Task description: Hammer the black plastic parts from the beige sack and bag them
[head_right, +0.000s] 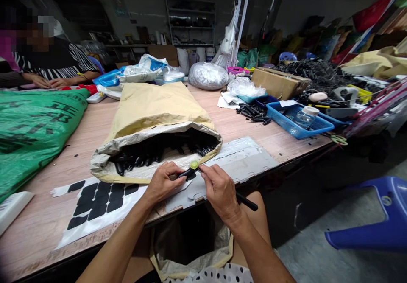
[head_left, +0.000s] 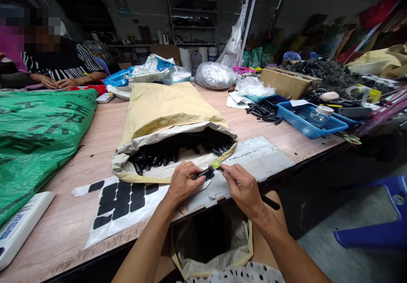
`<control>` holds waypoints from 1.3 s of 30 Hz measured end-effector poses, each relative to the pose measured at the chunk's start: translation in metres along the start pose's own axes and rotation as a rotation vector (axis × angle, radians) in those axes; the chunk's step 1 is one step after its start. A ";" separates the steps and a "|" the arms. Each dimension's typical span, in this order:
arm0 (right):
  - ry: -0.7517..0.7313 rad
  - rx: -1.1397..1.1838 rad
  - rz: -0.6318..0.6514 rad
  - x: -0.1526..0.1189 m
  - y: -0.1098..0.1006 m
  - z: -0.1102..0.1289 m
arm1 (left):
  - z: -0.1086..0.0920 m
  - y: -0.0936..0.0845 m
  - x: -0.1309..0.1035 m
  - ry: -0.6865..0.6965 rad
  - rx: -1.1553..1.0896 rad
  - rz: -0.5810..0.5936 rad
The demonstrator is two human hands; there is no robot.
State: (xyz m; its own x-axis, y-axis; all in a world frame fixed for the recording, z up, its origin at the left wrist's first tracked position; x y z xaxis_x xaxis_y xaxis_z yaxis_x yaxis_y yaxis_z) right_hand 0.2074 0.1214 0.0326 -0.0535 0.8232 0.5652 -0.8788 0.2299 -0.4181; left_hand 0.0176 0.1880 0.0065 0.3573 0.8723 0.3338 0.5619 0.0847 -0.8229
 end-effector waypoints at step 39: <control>-0.046 -0.368 -0.037 0.017 -0.046 -0.071 | 0.005 -0.004 0.003 -0.079 -0.091 0.118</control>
Point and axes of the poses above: each hand's wrist, its own x-axis towards the middle knuckle, its own y-axis out of the palm, z = x × y, the point moved 7 cm from there along x, towards the middle knuckle, and after that the axes turned 15 degrees about x, right-handed, at the moved point
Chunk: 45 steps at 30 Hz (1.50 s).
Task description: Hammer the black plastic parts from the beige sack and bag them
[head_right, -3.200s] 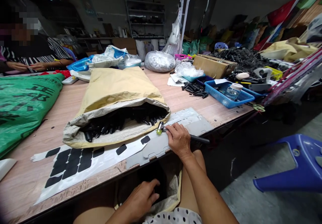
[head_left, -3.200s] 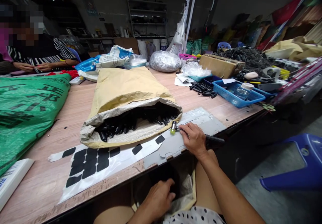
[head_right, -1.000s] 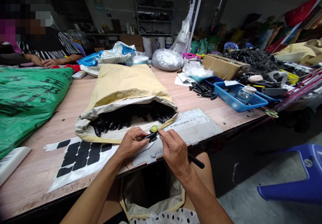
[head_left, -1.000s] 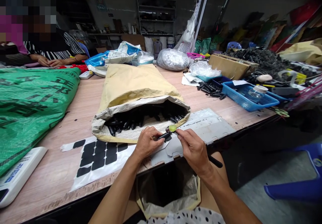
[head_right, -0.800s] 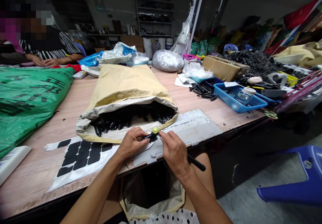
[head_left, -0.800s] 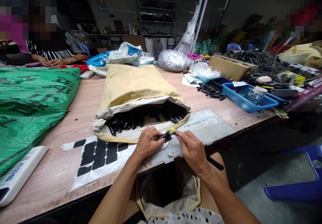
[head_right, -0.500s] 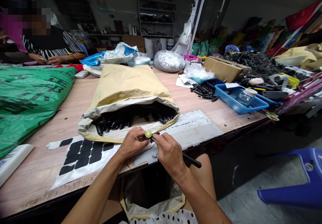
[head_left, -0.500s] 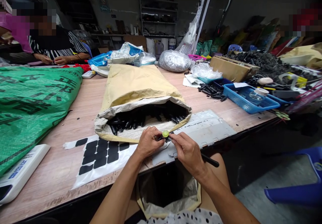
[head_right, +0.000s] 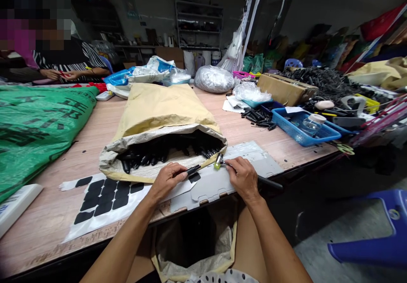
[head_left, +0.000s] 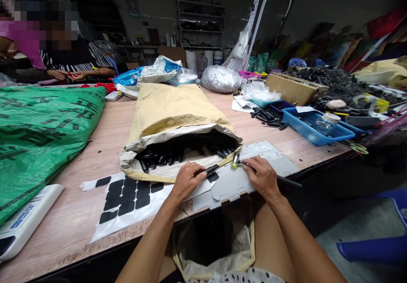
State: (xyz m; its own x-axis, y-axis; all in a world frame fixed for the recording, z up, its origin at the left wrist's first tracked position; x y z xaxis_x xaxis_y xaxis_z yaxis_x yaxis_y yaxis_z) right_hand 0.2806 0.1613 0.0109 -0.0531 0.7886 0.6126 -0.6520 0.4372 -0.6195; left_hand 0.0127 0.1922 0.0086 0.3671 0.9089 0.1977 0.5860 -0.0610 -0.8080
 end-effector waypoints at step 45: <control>0.063 -0.095 0.002 -0.002 0.004 0.001 | -0.061 0.006 0.068 0.089 0.517 0.056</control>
Point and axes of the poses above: each hand's wrist, its own x-axis towards the middle knuckle, its own y-axis out of the palm, z = x × y, the point moved 7 cm from there along x, towards the middle knuckle, and after that the axes turned 15 degrees about x, right-handed, at the moved point
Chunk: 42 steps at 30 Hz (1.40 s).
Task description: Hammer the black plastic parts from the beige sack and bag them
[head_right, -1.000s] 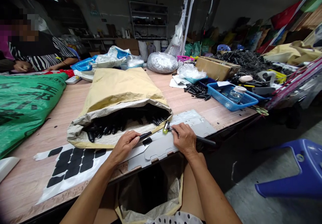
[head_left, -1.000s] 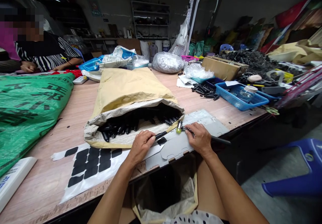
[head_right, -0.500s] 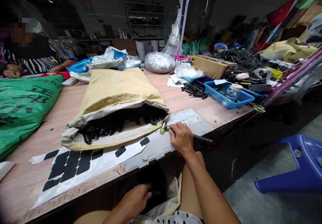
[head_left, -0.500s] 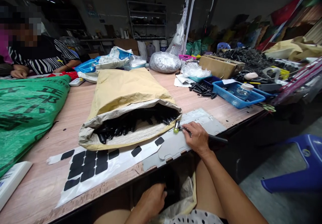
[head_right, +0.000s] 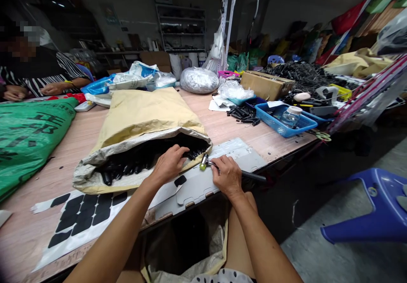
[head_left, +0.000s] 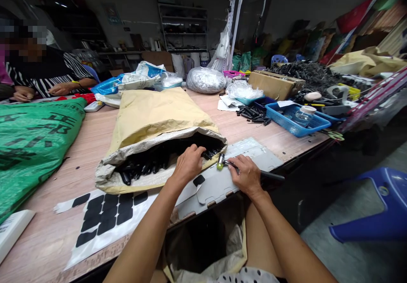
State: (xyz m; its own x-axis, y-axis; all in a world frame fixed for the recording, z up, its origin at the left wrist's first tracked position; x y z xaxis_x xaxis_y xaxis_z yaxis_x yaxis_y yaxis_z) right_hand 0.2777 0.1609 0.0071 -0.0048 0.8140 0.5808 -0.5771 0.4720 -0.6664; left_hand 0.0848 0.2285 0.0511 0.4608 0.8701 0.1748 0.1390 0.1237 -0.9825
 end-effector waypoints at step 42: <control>-0.081 0.457 -0.083 -0.004 -0.018 0.059 | 0.037 0.027 -0.067 -0.028 -0.515 -0.110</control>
Point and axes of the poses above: each hand's wrist, its own x-axis towards the middle knuckle, its own y-axis out of the palm, z = x × y, the point moved 7 cm from there along x, towards the middle knuckle, and after that the axes turned 15 degrees about x, right-handed, at the moved point
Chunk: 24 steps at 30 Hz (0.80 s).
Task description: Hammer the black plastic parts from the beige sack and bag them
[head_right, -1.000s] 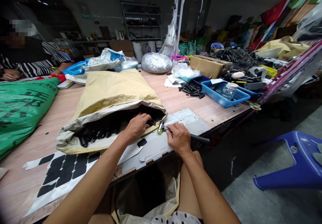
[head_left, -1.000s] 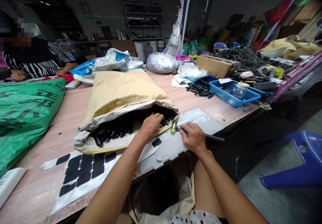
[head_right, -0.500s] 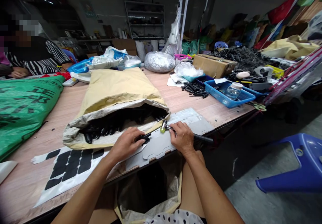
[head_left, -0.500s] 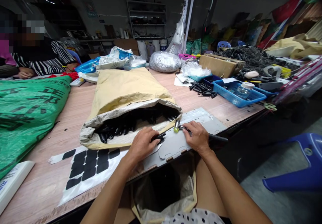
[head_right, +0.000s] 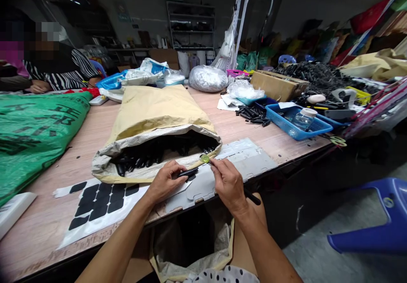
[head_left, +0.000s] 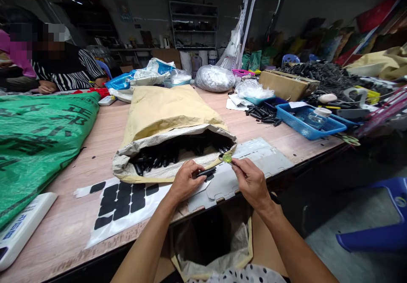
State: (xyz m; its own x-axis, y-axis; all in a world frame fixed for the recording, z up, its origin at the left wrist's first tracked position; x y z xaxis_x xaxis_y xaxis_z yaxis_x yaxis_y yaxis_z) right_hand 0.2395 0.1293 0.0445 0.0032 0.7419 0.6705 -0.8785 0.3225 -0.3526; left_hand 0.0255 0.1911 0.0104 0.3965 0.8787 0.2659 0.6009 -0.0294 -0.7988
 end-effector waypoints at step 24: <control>0.081 -0.084 0.115 -0.007 0.031 0.006 | 0.002 -0.002 -0.002 -0.035 -0.010 0.011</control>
State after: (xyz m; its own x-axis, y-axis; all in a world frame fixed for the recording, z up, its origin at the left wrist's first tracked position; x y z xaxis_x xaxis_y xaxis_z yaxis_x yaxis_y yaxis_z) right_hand 0.2092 0.1311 0.0329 -0.0530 0.8207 0.5689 -0.8322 0.2786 -0.4794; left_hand 0.0227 0.1905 0.0104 0.3783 0.8945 0.2381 0.6035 -0.0433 -0.7962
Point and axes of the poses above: each hand's wrist, its own x-axis towards the middle knuckle, its own y-axis out of the palm, z = x × y, the point moved 7 cm from there along x, towards the middle knuckle, and after that the axes turned 15 degrees about x, right-handed, at the moved point
